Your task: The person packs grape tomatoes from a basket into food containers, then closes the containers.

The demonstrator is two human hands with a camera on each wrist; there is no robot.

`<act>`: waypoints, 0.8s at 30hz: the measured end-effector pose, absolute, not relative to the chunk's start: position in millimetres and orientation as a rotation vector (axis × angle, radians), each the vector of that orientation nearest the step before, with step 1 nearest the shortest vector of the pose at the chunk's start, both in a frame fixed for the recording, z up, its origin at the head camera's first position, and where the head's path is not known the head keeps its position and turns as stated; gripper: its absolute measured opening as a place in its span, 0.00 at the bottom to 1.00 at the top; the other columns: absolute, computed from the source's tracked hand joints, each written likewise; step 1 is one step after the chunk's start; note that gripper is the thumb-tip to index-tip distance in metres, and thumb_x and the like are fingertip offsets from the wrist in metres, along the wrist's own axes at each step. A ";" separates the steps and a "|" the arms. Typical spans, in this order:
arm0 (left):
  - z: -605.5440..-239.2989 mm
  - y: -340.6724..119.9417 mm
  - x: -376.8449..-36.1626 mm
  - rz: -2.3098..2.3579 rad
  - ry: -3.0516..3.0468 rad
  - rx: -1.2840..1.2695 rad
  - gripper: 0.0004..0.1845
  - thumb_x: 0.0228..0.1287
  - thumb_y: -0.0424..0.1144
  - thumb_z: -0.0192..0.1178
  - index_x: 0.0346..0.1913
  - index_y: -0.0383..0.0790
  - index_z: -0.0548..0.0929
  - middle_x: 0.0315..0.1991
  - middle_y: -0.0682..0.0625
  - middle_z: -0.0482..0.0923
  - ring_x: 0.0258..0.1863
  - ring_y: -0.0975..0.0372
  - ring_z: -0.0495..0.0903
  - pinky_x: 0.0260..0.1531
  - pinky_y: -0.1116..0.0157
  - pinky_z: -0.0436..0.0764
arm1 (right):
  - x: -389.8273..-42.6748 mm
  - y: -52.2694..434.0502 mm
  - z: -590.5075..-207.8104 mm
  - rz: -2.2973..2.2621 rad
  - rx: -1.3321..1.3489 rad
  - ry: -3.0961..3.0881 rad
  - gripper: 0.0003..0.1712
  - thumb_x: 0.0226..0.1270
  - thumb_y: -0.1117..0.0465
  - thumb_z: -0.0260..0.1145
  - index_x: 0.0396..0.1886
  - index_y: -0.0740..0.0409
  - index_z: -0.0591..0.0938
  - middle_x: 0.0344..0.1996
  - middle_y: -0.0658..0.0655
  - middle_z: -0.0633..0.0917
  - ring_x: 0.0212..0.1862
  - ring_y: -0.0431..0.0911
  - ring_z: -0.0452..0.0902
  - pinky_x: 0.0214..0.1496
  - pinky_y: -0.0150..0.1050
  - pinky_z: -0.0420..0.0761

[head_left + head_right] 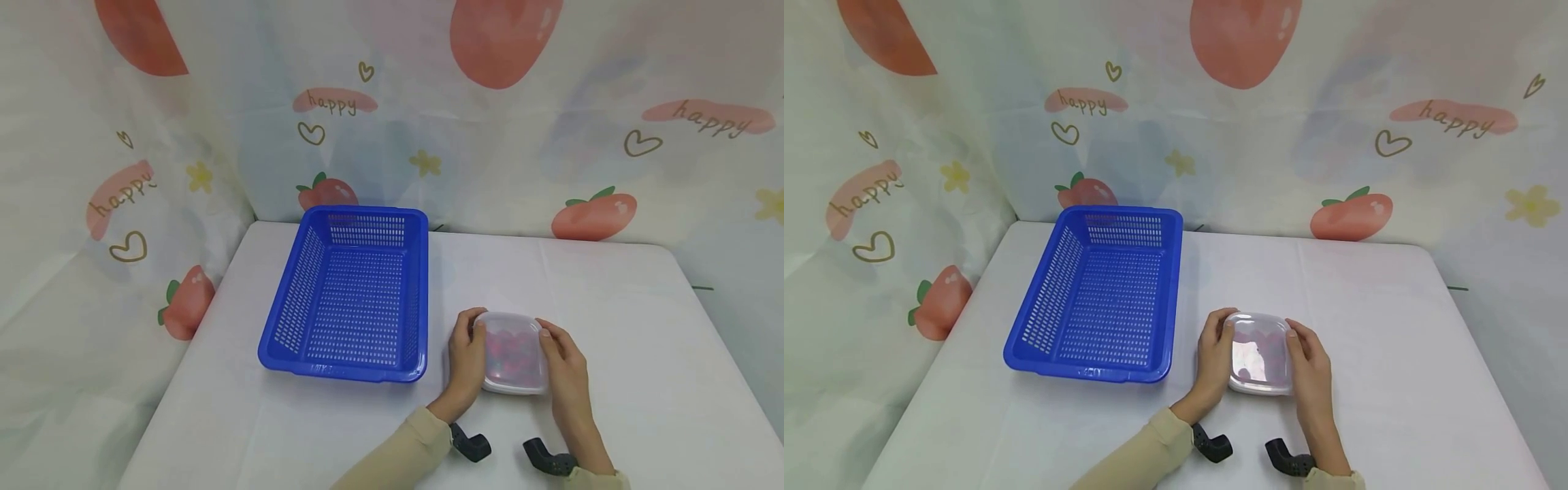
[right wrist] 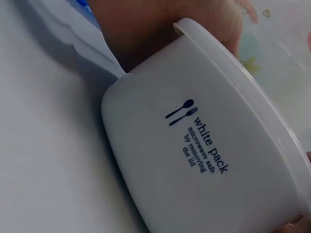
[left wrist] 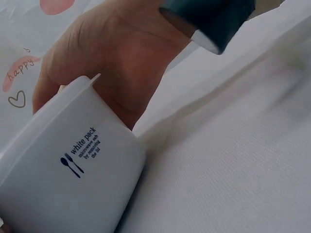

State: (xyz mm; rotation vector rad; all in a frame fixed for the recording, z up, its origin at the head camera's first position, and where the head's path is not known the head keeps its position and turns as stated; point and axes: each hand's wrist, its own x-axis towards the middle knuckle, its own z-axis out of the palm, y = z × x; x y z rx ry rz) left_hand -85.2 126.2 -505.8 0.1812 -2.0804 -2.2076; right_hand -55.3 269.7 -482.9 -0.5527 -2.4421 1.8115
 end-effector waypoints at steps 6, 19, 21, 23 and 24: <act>-507.1 133.4 -86.9 -2.202 -2.051 0.217 0.11 0.79 0.38 0.52 0.54 0.49 0.83 0.48 0.55 0.85 0.45 0.70 0.78 0.48 0.71 0.76 | -62.9 269.1 -484.4 1.707 -0.591 -2.443 0.28 0.83 0.44 0.55 0.71 0.55 0.77 0.60 0.48 0.81 0.55 0.25 0.73 0.52 0.14 0.71; -499.6 136.4 -86.6 -2.132 -2.072 0.280 0.11 0.76 0.36 0.52 0.52 0.45 0.83 0.44 0.50 0.86 0.39 0.71 0.77 0.42 0.70 0.75 | -67.9 266.8 -485.8 1.734 -0.541 -2.384 0.22 0.83 0.53 0.56 0.70 0.52 0.79 0.61 0.47 0.81 0.56 0.28 0.73 0.52 0.16 0.71; -499.9 135.9 -87.3 -2.123 -2.070 0.271 0.11 0.75 0.35 0.52 0.52 0.44 0.83 0.44 0.48 0.86 0.39 0.71 0.76 0.42 0.71 0.75 | -68.4 266.7 -486.4 1.724 -0.523 -2.389 0.22 0.84 0.53 0.56 0.70 0.51 0.80 0.63 0.49 0.81 0.56 0.29 0.73 0.52 0.16 0.71; -500.3 135.3 -88.1 -2.112 -2.076 0.268 0.11 0.75 0.35 0.52 0.52 0.44 0.83 0.43 0.48 0.86 0.38 0.70 0.76 0.41 0.70 0.75 | -68.9 266.5 -487.1 1.702 -0.519 -2.399 0.22 0.83 0.53 0.56 0.69 0.51 0.80 0.63 0.49 0.81 0.55 0.28 0.73 0.52 0.16 0.71; -500.4 135.0 -88.4 -2.103 -2.083 0.270 0.11 0.75 0.35 0.52 0.51 0.44 0.83 0.43 0.48 0.86 0.38 0.70 0.76 0.42 0.70 0.75 | -69.2 266.2 -487.2 1.693 -0.520 -2.404 0.21 0.83 0.53 0.56 0.69 0.51 0.80 0.62 0.47 0.82 0.55 0.29 0.73 0.51 0.16 0.71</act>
